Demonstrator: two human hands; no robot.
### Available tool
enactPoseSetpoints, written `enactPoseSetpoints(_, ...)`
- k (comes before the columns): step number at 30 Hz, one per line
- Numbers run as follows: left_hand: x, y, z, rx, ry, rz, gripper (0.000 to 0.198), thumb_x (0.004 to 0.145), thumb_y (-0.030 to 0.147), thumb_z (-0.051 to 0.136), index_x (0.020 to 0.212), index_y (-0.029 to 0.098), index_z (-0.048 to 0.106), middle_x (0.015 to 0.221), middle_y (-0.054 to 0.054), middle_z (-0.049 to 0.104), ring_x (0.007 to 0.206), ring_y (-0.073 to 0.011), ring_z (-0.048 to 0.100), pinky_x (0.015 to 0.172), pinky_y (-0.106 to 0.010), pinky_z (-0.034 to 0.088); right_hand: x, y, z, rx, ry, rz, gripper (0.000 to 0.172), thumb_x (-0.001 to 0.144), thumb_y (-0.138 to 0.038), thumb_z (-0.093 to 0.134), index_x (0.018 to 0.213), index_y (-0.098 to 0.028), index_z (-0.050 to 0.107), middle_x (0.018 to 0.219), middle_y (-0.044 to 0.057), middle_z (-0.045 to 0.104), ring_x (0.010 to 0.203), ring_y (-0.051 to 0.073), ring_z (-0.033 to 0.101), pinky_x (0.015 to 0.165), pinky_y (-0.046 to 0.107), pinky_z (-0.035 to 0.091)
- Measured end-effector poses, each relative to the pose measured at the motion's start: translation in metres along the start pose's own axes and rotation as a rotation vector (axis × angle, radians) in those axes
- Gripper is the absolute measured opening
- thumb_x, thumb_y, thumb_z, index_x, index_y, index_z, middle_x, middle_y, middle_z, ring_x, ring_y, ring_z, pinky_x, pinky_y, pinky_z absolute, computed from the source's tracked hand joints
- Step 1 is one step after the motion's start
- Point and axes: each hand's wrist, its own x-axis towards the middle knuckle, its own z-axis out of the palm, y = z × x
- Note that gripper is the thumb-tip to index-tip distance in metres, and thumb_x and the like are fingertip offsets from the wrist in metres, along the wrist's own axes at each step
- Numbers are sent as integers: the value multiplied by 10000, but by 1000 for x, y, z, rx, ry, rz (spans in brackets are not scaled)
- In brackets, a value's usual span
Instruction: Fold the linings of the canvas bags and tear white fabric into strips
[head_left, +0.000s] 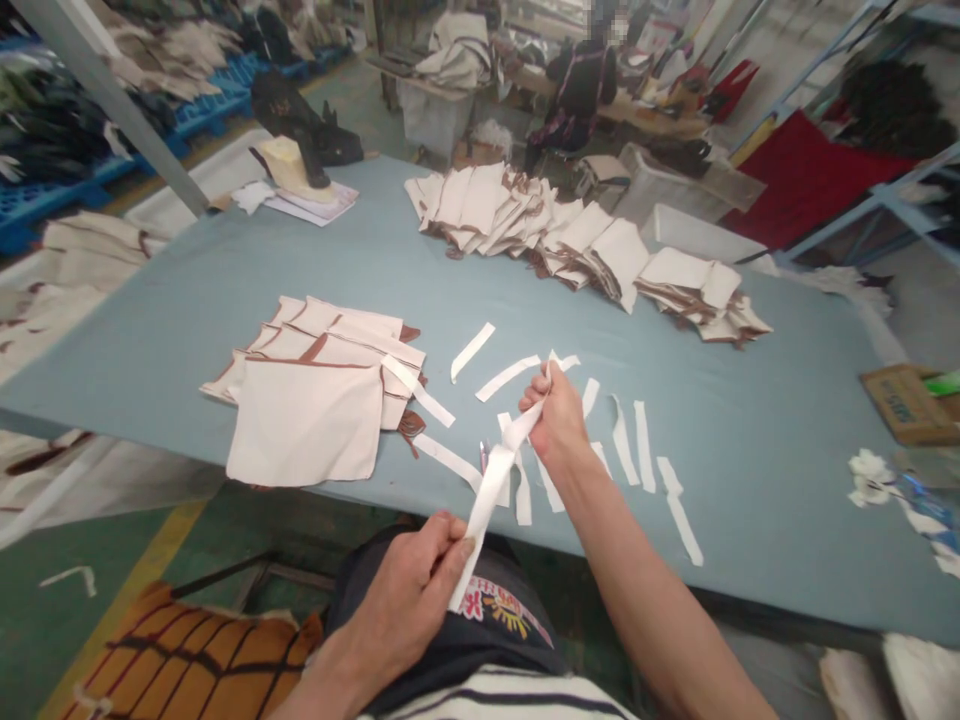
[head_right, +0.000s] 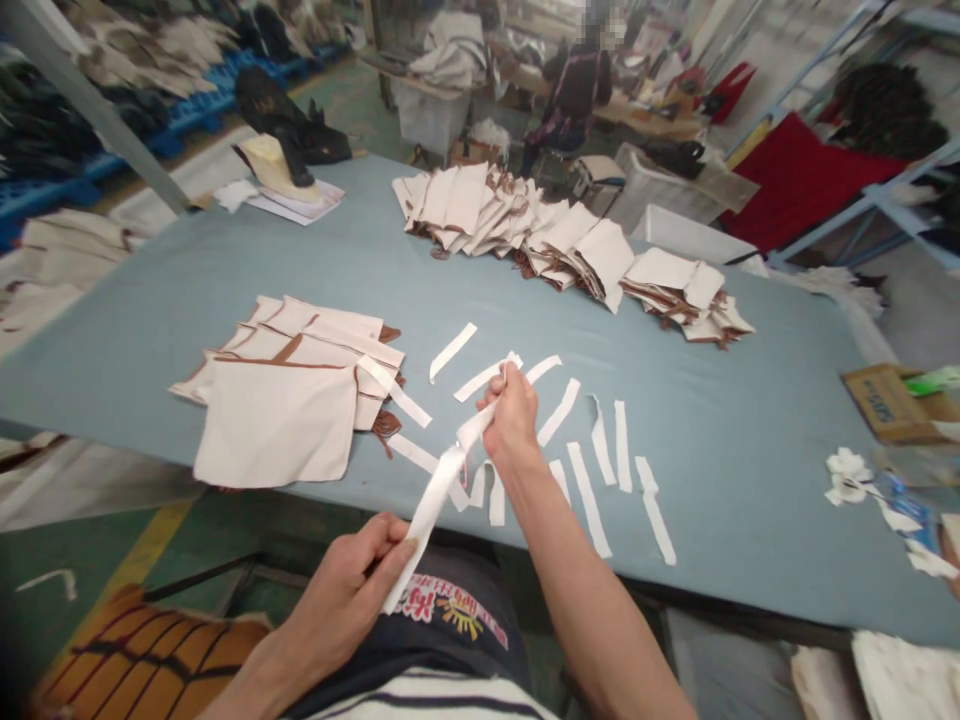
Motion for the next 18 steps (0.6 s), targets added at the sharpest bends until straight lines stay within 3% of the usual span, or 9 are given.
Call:
enactPoseSetpoints(3, -4, 1, 6, -7, -45, -37, 299, 1017, 405, 473, 834, 214, 612, 704, -1, 648, 627, -169, 558, 618, -257, 375, 40, -19, -15, -16, 88, -40, 298, 977, -423, 595, 785, -223, 483, 528, -127, 342, 373, 62, 272, 367, 179, 292)
enactPoseSetpoints(5, -7, 1, 10, -29, -88, -73, 327, 1016, 437, 467, 821, 210, 597, 698, 7, 635, 626, -162, 535, 616, -252, 371, 60, -30, -29, -32, 143, -57, 290, 1017, -403, 580, 825, -189, 540, 572, -107, 416, 392, 54, 325, 378, 174, 313)
enactPoseSetpoints(8, -9, 2, 17, -42, -151, -131, 352, 1014, 464, 457, 807, 203, 569, 686, 23, 595, 625, -149, 491, 613, -249, 354, 81, -42, -48, -53, 207, -66, 237, 1034, -375, 597, 1004, -142, 633, 789, -25, 611, 545, 78, 537, 489, 199, 475)
enactPoseSetpoints(11, -9, 4, 22, -38, -203, -172, 375, 1015, 485, 439, 809, 196, 558, 680, 37, 540, 626, -140, 450, 614, -249, 338, 98, -50, -62, -65, 255, -61, 268, 1018, -361, 628, 1179, -148, 640, 1064, 58, 678, 821, 163, 677, 698, 316, 599)
enactPoseSetpoints(18, -14, 21, 22, -63, -322, -175, 377, 993, 497, 455, 790, 193, 545, 715, 34, 501, 687, -145, 457, 651, -238, 353, 125, -61, -89, -74, 369, -66, 331, 1006, -350, 646, 1277, -162, 618, 1247, 97, 650, 1028, 233, 678, 861, 427, 600)
